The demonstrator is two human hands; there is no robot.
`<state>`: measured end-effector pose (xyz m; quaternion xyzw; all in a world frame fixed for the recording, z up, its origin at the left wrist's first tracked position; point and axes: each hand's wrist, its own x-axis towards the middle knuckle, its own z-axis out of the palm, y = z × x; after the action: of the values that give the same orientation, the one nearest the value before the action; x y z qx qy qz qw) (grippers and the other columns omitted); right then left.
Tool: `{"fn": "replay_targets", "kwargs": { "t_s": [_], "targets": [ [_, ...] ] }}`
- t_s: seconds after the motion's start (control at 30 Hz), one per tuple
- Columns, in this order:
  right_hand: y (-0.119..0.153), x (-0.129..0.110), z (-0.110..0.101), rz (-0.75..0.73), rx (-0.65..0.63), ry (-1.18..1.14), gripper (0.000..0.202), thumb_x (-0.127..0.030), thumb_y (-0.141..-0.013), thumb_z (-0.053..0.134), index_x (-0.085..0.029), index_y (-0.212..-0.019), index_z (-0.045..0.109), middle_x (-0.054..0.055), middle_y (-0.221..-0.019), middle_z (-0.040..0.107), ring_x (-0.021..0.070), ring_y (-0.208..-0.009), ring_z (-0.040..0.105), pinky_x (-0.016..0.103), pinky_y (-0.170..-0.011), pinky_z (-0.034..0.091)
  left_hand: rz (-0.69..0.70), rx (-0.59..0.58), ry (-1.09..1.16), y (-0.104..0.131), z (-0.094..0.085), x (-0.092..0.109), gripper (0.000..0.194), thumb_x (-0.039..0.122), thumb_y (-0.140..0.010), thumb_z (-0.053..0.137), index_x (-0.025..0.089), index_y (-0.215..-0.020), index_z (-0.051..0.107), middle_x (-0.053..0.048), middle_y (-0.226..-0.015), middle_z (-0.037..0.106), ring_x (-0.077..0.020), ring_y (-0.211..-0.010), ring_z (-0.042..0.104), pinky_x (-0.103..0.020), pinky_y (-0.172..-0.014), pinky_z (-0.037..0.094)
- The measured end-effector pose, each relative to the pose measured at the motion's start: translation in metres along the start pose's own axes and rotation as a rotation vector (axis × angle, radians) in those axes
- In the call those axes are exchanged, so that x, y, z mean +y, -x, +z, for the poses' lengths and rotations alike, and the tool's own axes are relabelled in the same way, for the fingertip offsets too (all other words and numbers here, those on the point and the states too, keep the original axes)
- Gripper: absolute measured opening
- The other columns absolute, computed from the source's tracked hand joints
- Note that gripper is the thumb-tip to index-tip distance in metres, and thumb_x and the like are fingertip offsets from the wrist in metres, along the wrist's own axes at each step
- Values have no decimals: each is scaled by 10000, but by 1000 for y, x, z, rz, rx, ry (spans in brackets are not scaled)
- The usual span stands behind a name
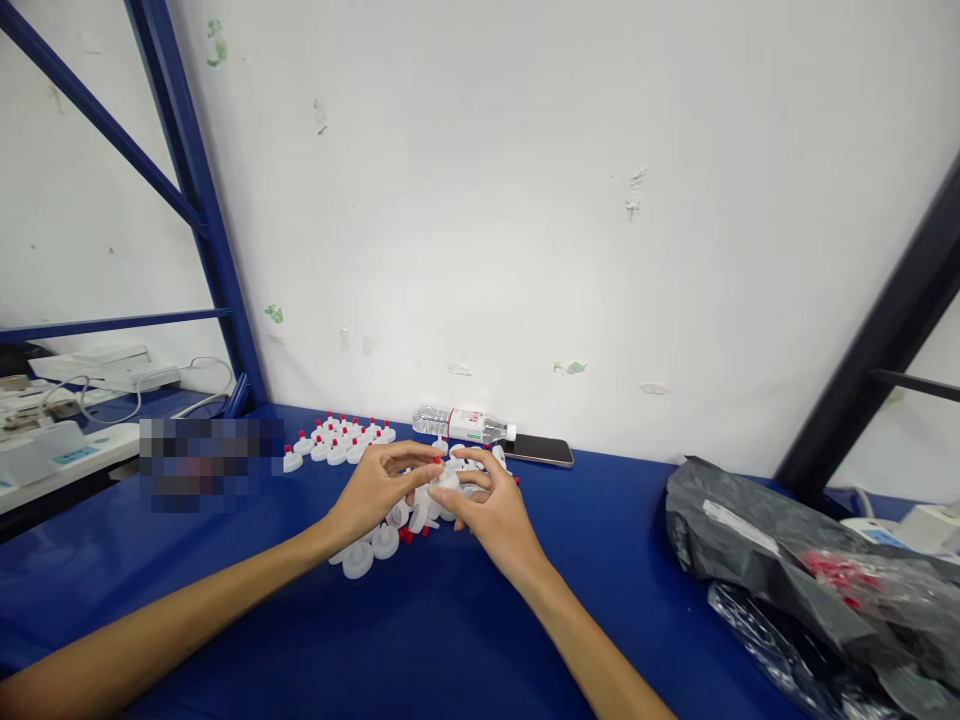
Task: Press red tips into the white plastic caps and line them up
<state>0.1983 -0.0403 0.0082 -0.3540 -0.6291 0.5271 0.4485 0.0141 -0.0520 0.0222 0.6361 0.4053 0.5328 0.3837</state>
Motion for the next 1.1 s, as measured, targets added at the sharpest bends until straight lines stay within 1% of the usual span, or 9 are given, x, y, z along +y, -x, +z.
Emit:
{"fn": "replay_targets", "kwargs": {
  "t_s": [0.23,0.37,0.43,0.53,0.63,0.73,0.83,0.97,1.1],
  "targets": [
    [0,1,3,-42,22,-63,673,-522,-724,812,-253,-1275,536,46,-1060,719,102,-519,627,275,-573,513,79,78,-129,-7,-14,16,358,427,-789,770,155,-1022,760,-69,-892,745,-188,-753,688,-249,-559,556],
    [1,-2,2,-82,99,-30,569,-578,-798,731,-236,-1217,555,46,-1009,724,114,-511,616,278,-560,485,158,261,-741,-24,-58,41,338,406,-910,599,186,-1137,721,-70,-1082,745,-171,-806,693,-282,-730,559],
    [1,-3,0,-106,129,-17,526,-592,-817,709,-227,-1169,569,34,-944,716,117,-496,597,276,-546,469,83,221,-1012,-29,-83,49,305,341,-910,571,184,-1127,718,-71,-1076,749,-187,-890,699,-289,-816,532],
    [2,-1,0,-139,175,-23,475,-614,-853,659,-218,-1105,585,29,-891,702,108,-459,563,266,-513,441,-97,63,-1131,-30,-111,49,130,254,-792,669,165,-848,745,-57,-801,753,-203,-752,708,-275,-698,514],
    [1,1,0,-149,186,-28,470,-632,-867,631,-210,-1071,597,32,-881,698,100,-423,543,262,-479,426,-324,-64,-1204,-25,-125,38,27,151,-673,721,162,-664,698,-35,-616,702,-184,-532,653,-264,-547,463],
    [1,2,-1,-158,182,-22,454,-629,-876,622,-215,-1061,601,13,-847,685,95,-412,537,253,-463,415,-496,-104,-1281,-22,-129,29,106,63,-628,736,149,-644,677,-49,-624,701,-191,-554,662,-272,-571,475],
    [2,2,-2,-180,194,-3,409,-603,-897,613,-217,-1031,600,-8,-801,659,88,-412,531,244,-468,407,-622,-120,-1341,-23,-131,25,100,74,-701,761,125,-752,693,-88,-782,725,-209,-720,697,-297,-670,524],
    [3,0,-3,-187,217,13,396,-594,-904,611,-211,-1003,603,-21,-753,618,84,-408,509,240,-456,387,-745,-137,-1357,-28,-135,22,288,326,-934,654,146,-1159,644,-85,-1136,672,-205,-974,669,-387,-829,575],
    [4,0,-2,-193,213,24,400,-599,-898,613,-211,-996,607,-29,-722,590,88,-406,490,244,-443,379,-729,-95,-1339,-30,-141,16,370,356,-950,631,161,-1263,599,-103,-1245,629,-231,-1059,646,-431,-881,567]
  ]
}}
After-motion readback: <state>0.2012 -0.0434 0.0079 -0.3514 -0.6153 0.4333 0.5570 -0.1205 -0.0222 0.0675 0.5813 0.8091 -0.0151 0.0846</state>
